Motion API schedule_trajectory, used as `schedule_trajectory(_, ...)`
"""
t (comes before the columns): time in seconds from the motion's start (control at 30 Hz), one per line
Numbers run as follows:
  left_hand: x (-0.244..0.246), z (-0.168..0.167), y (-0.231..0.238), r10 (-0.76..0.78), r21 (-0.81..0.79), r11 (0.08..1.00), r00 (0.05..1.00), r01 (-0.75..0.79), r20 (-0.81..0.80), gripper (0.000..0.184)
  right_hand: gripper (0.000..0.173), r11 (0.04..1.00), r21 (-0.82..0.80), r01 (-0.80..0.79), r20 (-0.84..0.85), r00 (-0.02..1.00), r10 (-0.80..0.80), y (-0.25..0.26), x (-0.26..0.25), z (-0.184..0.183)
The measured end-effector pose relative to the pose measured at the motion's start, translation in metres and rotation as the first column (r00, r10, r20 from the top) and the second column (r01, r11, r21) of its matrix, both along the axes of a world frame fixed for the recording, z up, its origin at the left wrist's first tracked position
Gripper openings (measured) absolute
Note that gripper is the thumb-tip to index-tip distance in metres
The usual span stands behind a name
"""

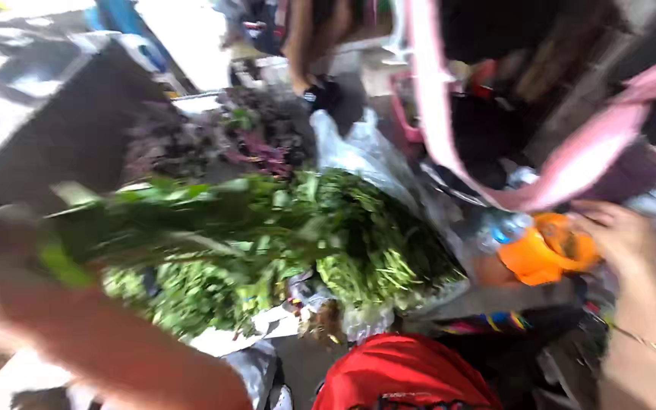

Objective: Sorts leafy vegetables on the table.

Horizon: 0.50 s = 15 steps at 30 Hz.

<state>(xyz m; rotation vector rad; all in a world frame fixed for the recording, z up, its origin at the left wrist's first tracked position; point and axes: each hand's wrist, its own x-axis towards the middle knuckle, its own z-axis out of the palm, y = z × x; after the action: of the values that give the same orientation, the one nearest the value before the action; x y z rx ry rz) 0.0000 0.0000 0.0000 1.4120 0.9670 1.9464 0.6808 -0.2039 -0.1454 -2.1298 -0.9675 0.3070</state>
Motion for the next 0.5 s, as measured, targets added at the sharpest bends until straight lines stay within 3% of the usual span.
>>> schedule_trajectory(0.07,0.006,0.007,0.011,-0.041,0.095,0.994,0.994,0.051,-0.106,0.025,0.027,0.934,0.301,-0.190,-0.149,0.958,0.243,0.029,-0.045,0.006)
schedule_trajectory(0.1,0.015,0.013,0.012,-0.099,0.109,0.988,0.986,0.113,-0.132,0.025,0.018,0.847,0.459,-0.269,-0.261,0.870,0.418,0.048,-0.071,0.007)
schedule_trajectory(0.13,0.035,0.023,0.006,-0.127,0.061,0.989,0.980,0.138,-0.154,0.021,0.020,0.769,0.563,-0.304,-0.363,0.745,0.560,0.065,-0.101,0.012)
schedule_trajectory(0.2,0.084,0.043,-0.012,-0.198,-0.216,0.966,0.945,0.143,-0.260,0.013,0.028,0.673,0.650,-0.353,-0.467,0.513,0.720,0.093,-0.168,0.030)
schedule_trajectory(0.3,0.120,0.015,-0.012,-0.430,-0.419,0.871,0.811,0.257,-0.397,0.021,0.027,0.596,0.680,-0.427,-0.515,0.302,0.803,0.125,-0.241,0.057)
schedule_trajectory(0.5,0.155,-0.032,-0.030,-0.448,-0.469,0.866,0.686,0.173,-0.573,0.026,0.039,0.532,0.746,-0.401,-0.590,-0.027,0.807,0.164,-0.294,0.104)
